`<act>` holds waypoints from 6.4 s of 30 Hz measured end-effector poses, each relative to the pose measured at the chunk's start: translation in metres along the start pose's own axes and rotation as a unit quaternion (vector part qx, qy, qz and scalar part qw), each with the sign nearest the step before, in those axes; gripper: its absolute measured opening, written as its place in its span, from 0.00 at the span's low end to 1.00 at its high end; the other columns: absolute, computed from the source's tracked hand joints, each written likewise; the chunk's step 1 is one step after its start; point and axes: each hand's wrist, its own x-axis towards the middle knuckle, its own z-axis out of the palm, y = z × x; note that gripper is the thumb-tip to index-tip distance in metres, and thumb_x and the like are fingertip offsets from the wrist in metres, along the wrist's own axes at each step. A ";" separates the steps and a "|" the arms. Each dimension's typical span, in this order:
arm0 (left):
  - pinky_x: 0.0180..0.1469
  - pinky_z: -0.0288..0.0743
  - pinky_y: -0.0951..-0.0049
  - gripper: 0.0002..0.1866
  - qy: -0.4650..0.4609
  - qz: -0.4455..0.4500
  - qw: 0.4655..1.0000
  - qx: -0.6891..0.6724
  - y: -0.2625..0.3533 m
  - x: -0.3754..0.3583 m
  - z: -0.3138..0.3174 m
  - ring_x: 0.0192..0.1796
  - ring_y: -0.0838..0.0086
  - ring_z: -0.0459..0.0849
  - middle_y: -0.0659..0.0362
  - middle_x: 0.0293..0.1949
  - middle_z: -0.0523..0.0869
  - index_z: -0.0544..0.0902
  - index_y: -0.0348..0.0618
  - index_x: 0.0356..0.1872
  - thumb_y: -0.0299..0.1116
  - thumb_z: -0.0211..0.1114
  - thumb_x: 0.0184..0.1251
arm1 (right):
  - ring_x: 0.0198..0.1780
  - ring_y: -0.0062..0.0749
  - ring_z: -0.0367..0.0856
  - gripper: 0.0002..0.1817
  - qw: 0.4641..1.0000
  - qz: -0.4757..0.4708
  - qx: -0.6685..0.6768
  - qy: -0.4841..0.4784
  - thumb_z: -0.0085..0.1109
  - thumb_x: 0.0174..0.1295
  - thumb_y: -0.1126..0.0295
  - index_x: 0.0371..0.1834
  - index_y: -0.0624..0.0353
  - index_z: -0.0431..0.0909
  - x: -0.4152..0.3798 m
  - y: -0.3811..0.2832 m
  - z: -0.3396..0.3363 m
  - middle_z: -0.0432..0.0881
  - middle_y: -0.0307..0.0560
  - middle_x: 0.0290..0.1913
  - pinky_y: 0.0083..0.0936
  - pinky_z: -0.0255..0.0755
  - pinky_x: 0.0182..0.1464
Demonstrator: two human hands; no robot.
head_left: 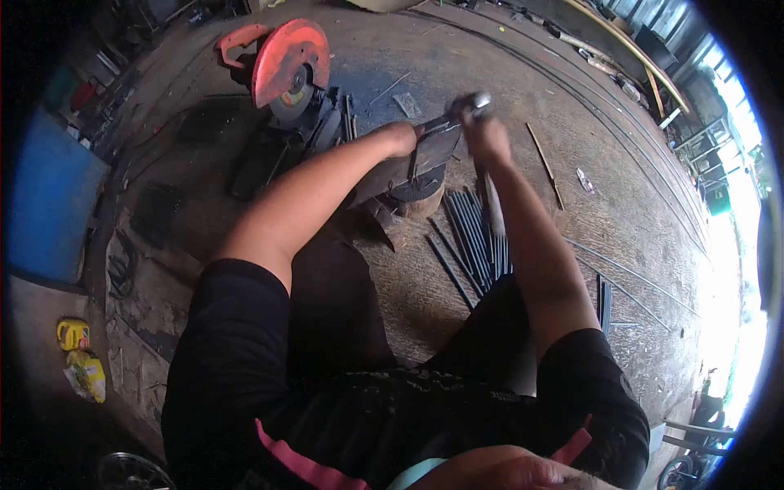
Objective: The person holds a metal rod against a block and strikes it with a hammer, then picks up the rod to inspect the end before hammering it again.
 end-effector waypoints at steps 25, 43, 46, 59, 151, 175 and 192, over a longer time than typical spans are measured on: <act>0.46 0.77 0.49 0.23 0.088 0.004 0.991 0.099 0.013 -0.015 0.000 0.43 0.47 0.85 0.43 0.38 0.86 0.83 0.41 0.40 0.51 0.48 0.73 | 0.20 0.34 0.81 0.34 0.990 -0.011 0.132 0.055 0.53 0.63 0.39 0.28 0.67 0.79 0.029 -0.005 -0.035 0.77 0.48 0.18 0.33 0.74 0.25; 0.47 0.79 0.51 0.17 0.060 0.007 0.991 0.116 0.017 -0.019 -0.002 0.46 0.49 0.86 0.43 0.42 0.86 0.83 0.42 0.44 0.39 0.48 0.70 | 0.23 0.34 0.82 0.33 0.987 0.075 0.107 -0.098 0.58 0.60 0.40 0.32 0.68 0.80 0.009 0.019 0.018 0.80 0.49 0.22 0.32 0.75 0.27; 0.46 0.79 0.50 0.17 0.079 0.016 0.988 0.134 0.010 -0.021 -0.003 0.44 0.49 0.86 0.45 0.39 0.86 0.82 0.42 0.44 0.40 0.48 0.71 | 0.22 0.32 0.80 0.32 0.984 0.096 0.134 -0.069 0.59 0.60 0.40 0.31 0.68 0.80 0.025 0.040 0.030 0.78 0.47 0.21 0.31 0.74 0.26; 0.42 0.77 0.48 0.20 0.097 0.047 0.985 0.138 0.011 -0.023 -0.001 0.40 0.49 0.86 0.46 0.35 0.86 0.77 0.41 0.42 0.48 0.47 0.75 | 0.24 0.36 0.82 0.24 0.963 -0.117 0.142 0.199 0.54 0.66 0.50 0.32 0.65 0.78 0.012 -0.009 -0.003 0.81 0.51 0.23 0.33 0.75 0.29; 0.48 0.80 0.73 0.17 0.032 0.290 0.831 -0.474 0.129 -0.130 -0.122 0.47 0.75 0.84 0.56 0.44 0.86 0.76 0.38 0.55 0.38 0.49 0.78 | 0.42 0.37 0.84 0.18 0.895 -0.208 0.192 -0.344 0.64 0.60 0.67 0.52 0.60 0.79 -0.145 -0.001 -0.073 0.85 0.50 0.37 0.33 0.75 0.48; 0.48 0.74 0.80 0.11 0.055 0.287 0.807 -0.513 0.135 -0.160 -0.118 0.41 0.83 0.80 0.66 0.38 0.83 0.82 0.41 0.46 0.34 0.65 0.68 | 0.42 0.23 0.78 0.28 0.806 -0.222 0.287 -0.467 0.56 0.63 0.80 0.68 0.61 0.64 -0.169 -0.018 -0.083 0.81 0.41 0.37 0.24 0.72 0.49; 0.45 0.76 0.79 0.12 0.014 0.340 0.755 -0.561 0.137 -0.166 -0.119 0.41 0.80 0.82 0.62 0.41 0.84 0.80 0.43 0.48 0.37 0.61 0.71 | 0.47 0.28 0.79 0.23 0.732 -0.208 0.312 -0.569 0.56 0.64 0.77 0.64 0.64 0.68 -0.172 -0.025 -0.097 0.83 0.44 0.38 0.28 0.70 0.54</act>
